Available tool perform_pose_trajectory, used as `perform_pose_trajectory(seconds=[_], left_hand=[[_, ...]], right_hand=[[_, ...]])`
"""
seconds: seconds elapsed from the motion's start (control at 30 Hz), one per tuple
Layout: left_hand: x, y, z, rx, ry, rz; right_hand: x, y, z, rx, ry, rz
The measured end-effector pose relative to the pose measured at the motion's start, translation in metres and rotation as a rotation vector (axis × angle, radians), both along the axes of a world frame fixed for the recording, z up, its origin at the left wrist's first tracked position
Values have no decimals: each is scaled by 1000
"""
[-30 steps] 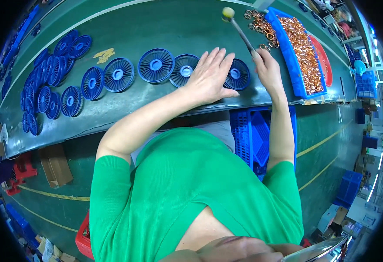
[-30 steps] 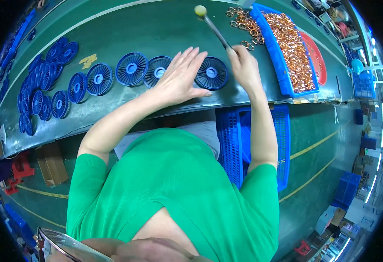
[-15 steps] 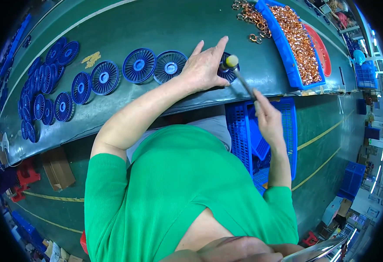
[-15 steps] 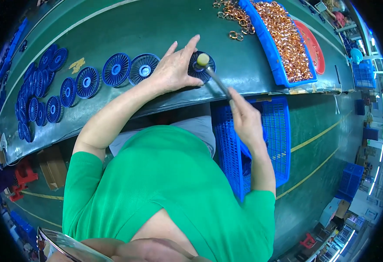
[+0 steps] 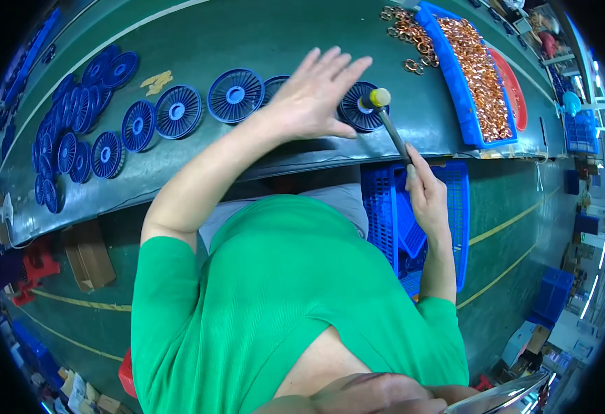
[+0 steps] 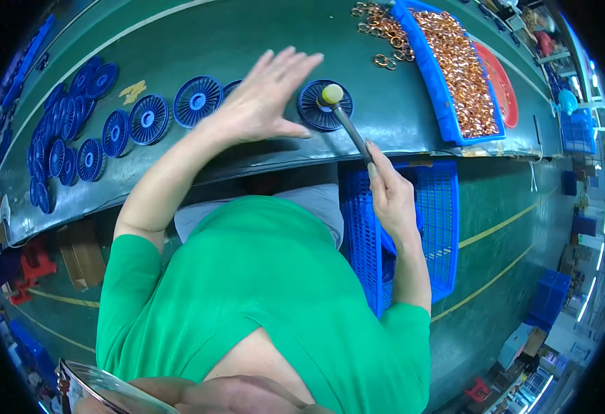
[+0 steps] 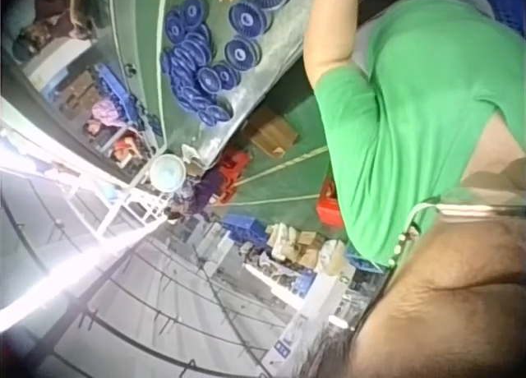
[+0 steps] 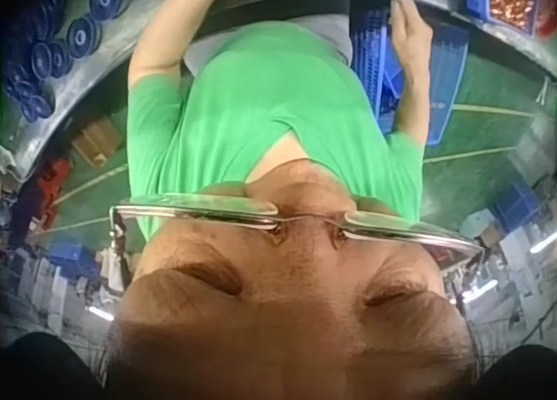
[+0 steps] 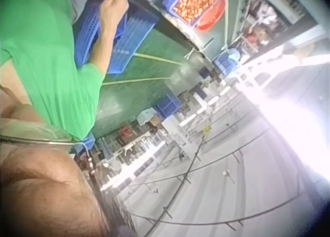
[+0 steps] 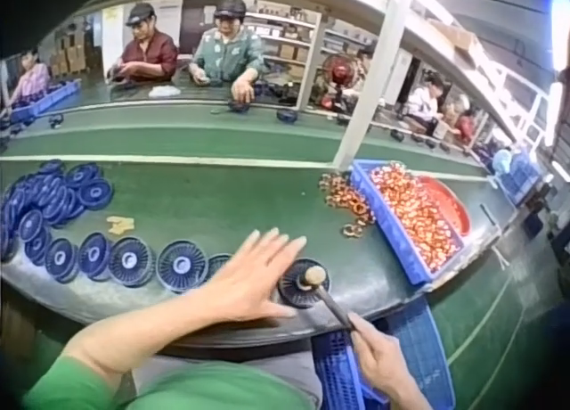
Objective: The person assembles small metal components into blue plastic fan housings using a small hammer.
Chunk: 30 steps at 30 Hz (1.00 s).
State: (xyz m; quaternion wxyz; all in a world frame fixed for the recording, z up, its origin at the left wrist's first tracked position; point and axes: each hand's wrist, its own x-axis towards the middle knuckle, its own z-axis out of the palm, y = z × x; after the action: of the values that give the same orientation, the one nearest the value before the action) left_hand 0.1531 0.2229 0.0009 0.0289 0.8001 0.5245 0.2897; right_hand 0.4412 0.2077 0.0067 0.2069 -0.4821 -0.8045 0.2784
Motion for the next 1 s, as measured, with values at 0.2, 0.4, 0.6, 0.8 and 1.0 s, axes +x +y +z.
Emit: perform_pose_trajectory(seconds=[0.2,0.4,0.6,0.8,1.0], left_hand=[[-64,-39,2,-212,119,126],[-59,-37,-3,-271,-48,141],[-57,-37,-6,-250,-58,144],[-105,-63,2,-145,29,252],[-109,-70,-6,-185,-69,252]], right_hand=[[-10,-14,-9,-282,97,173],[-38,-8,24,-258,328,74],[-82,-2,-9,56,-11,274],[-72,-12,13,-18,72,254],[-79,-10,7,123,-46,258]])
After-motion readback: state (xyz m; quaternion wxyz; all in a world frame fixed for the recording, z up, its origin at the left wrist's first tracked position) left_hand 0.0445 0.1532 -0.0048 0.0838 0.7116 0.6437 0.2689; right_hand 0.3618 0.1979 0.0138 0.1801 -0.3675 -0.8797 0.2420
